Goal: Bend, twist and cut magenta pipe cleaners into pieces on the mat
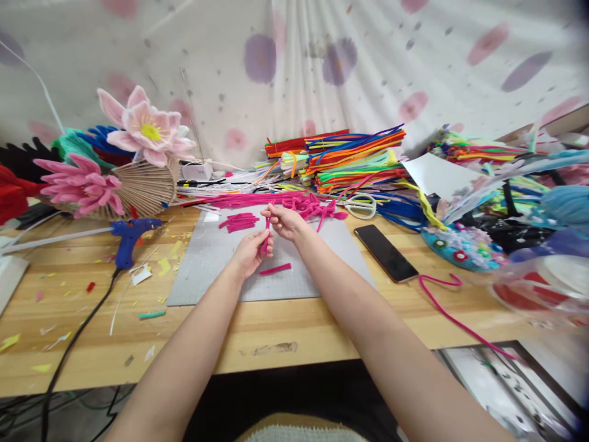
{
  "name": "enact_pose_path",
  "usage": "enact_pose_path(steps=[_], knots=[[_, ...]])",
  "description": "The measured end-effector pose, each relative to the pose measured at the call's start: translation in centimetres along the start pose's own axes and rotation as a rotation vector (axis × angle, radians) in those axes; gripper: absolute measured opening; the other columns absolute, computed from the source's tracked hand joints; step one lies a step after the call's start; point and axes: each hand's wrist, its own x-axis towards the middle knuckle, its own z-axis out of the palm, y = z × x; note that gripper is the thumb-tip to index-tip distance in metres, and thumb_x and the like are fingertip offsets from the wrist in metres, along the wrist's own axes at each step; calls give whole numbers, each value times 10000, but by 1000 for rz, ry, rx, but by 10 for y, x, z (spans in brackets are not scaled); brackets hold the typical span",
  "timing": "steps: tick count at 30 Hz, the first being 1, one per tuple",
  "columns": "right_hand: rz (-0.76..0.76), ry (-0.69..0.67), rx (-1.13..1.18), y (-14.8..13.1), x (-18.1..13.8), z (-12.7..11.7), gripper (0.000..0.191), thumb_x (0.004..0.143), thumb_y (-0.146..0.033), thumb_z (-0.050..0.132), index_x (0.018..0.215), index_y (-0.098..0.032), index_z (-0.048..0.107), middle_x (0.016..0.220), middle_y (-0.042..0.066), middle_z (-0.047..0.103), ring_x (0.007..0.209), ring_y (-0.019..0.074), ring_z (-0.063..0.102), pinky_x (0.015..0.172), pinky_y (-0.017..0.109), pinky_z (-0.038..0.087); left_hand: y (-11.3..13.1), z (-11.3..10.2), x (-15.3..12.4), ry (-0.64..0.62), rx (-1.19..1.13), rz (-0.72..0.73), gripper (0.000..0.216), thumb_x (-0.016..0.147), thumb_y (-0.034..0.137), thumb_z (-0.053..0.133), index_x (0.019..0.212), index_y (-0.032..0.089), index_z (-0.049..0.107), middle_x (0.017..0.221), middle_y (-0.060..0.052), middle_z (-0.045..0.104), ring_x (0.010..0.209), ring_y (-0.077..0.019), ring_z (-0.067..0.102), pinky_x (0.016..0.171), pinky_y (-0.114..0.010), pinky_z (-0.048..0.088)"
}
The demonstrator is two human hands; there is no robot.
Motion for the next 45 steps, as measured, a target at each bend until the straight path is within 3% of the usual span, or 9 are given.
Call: enact_pose_path(steps=[6,12,19,25,27,30,33,40,45], knots=[[-69,149,-46,-4,10,15,284,908,-173,384,646,-115,475,416,-56,470,274,-16,215,278,111,112,2,7,1,56,-18,12,99,770,177,608,726,89,597,504,48,481,351,-2,408,341,-105,351],[-55,284,3,-6,23,30,273,868,-120,428,596,-122,445,367,-70,395,286,-10,206,309,137,104,11,13,-1,104,-108,28,140,807,134,548,678,85,575,464,61,436,329,10,378,333,-83,324],[-34,270,19,-2,33,33,261,862,-125,433,601,-132,440,361,-81,352,291,1,191,316,144,115,11,9,0,97,-142,15,187,840,112,482,677,86,572,452,53,463,328,-2,410,367,-97,381],[-45,11,-16,-11,21,26,271,889,-165,397,633,-120,475,403,-75,407,291,-4,182,314,142,82,12,2,-2,-15,-102,11,210,859,251,481,806,95,611,636,-42,636,540,-100,613,571,-232,536],[-41,-22,-46,-11,14,26,274,894,-177,384,639,-125,469,409,-78,415,287,-1,169,313,148,77,15,2,-2,-7,-118,-3,268,872,304,451,813,96,610,679,-63,653,575,-121,631,567,-249,539],[-11,-47,-82,-6,7,27,264,893,-196,392,652,-132,479,403,-83,408,286,5,157,319,159,82,17,4,0,62,-140,35,167,856,200,480,784,105,598,633,-23,629,510,-83,596,508,-198,513],[-33,-12,-59,2,8,27,258,885,-180,399,647,-126,484,408,-73,424,294,1,172,322,157,91,14,5,1,80,-138,48,119,823,88,496,735,106,574,564,14,585,438,-51,540,451,-158,477],[-62,171,92,15,25,28,241,850,-152,424,617,-128,479,389,-74,399,302,12,212,319,164,132,14,4,5,89,-174,-6,192,842,57,445,681,103,539,497,21,545,404,-33,512,446,-127,461],[-81,137,68,15,26,27,236,850,-167,445,620,-128,483,398,-81,400,299,5,206,321,160,127,14,-3,4,47,-174,-17,154,836,78,470,713,102,559,523,19,561,423,-42,533,485,-155,496]])
